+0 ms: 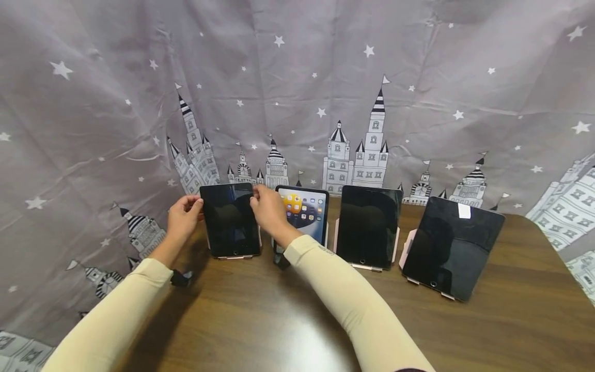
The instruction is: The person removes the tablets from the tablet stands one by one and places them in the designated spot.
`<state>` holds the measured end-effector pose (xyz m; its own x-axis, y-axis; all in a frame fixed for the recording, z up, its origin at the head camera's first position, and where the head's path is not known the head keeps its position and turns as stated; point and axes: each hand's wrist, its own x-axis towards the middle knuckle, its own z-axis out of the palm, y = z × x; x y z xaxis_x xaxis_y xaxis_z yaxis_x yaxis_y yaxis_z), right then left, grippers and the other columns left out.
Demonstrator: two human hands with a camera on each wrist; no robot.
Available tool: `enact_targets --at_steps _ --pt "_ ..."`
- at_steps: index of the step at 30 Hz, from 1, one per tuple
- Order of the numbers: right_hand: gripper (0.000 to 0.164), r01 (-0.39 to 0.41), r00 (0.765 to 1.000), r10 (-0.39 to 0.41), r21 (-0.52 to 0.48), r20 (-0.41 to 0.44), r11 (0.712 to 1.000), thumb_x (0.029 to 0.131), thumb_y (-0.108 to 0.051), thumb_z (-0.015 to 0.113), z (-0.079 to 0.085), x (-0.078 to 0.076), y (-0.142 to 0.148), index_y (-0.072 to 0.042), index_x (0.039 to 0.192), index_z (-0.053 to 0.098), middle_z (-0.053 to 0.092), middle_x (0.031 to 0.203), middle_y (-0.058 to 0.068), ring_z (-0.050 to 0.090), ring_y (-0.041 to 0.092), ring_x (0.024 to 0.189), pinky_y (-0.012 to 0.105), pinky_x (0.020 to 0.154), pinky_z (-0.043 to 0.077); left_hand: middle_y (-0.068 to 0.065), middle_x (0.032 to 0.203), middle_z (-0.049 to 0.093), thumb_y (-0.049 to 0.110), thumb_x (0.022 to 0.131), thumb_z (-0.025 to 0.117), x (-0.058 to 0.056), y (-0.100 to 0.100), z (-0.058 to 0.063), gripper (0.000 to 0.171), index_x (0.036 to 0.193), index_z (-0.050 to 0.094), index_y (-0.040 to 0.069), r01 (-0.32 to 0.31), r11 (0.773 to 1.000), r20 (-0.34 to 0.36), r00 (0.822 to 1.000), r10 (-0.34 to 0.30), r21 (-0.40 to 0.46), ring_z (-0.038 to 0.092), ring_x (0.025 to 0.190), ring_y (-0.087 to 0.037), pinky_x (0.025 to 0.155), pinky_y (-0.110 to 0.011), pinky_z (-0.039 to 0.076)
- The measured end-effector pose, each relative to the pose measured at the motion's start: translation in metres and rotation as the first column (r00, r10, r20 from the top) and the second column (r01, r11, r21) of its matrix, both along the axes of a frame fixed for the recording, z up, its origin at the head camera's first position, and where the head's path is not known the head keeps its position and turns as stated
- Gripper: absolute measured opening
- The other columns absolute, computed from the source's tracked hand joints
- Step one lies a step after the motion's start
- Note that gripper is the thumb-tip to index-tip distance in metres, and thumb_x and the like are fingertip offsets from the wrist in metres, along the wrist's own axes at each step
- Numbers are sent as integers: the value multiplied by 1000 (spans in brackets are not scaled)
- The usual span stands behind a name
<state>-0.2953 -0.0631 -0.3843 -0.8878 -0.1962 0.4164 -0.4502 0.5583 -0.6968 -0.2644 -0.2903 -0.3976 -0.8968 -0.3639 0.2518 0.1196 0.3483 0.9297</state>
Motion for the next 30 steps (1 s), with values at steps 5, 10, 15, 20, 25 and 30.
enact_targets --at_steps 5,10,15,20,25,30 --pt "23 -17 1000 17 -22 -5 1000 97 -12 64 1 -1 -3 -2 117 67 71 101 8 65 20 88 34 81 52 -13 100 62 16 101 58 4 -3 3 26 115 61 -6 -1 1000 -5 1000 1 17 61 71 -8 65 -19 54" --pt "18 -28 999 26 -75 -24 997 96 -11 65 0 1 -2 -3 111 66 70 96 7 63 20 85 33 78 51 -8 98 62 17 101 58 6 -3 5 27 116 60 -5 9 1000 -10 1000 -9 9 61 71 -6 66 -20 54" --pt "15 -68 997 62 -148 -48 987 96 -10 65 -4 2 -1 -3 109 65 68 94 7 62 19 82 32 76 51 -10 100 63 17 101 59 11 -6 9 27 115 61 -5 12 998 -3 1000 -12 -64 58 74 -2 69 -19 52" --pt "14 -98 995 92 -218 -41 971 96 -10 64 -9 7 3 -3 109 64 66 94 7 61 18 83 30 76 51 -16 101 63 15 100 59 18 -8 17 25 114 61 -6 61 992 -9 998 -63 -108 59 75 -1 75 -28 57" --pt "13 -112 994 106 -289 -34 951 95 -7 64 -9 17 8 -2 107 63 64 92 8 61 19 82 31 75 53 -16 97 64 14 100 60 27 -6 25 26 112 60 -9 125 988 -35 991 -128 -93 61 74 -3 73 -31 58" --pt "13 -142 990 141 -333 -26 932 96 -6 64 -11 31 6 -1 108 61 63 91 9 62 17 78 28 71 54 -8 91 64 15 99 62 37 -9 31 24 109 62 -6 117 982 -33 992 -123 -147 59 75 -6 68 -20 54"
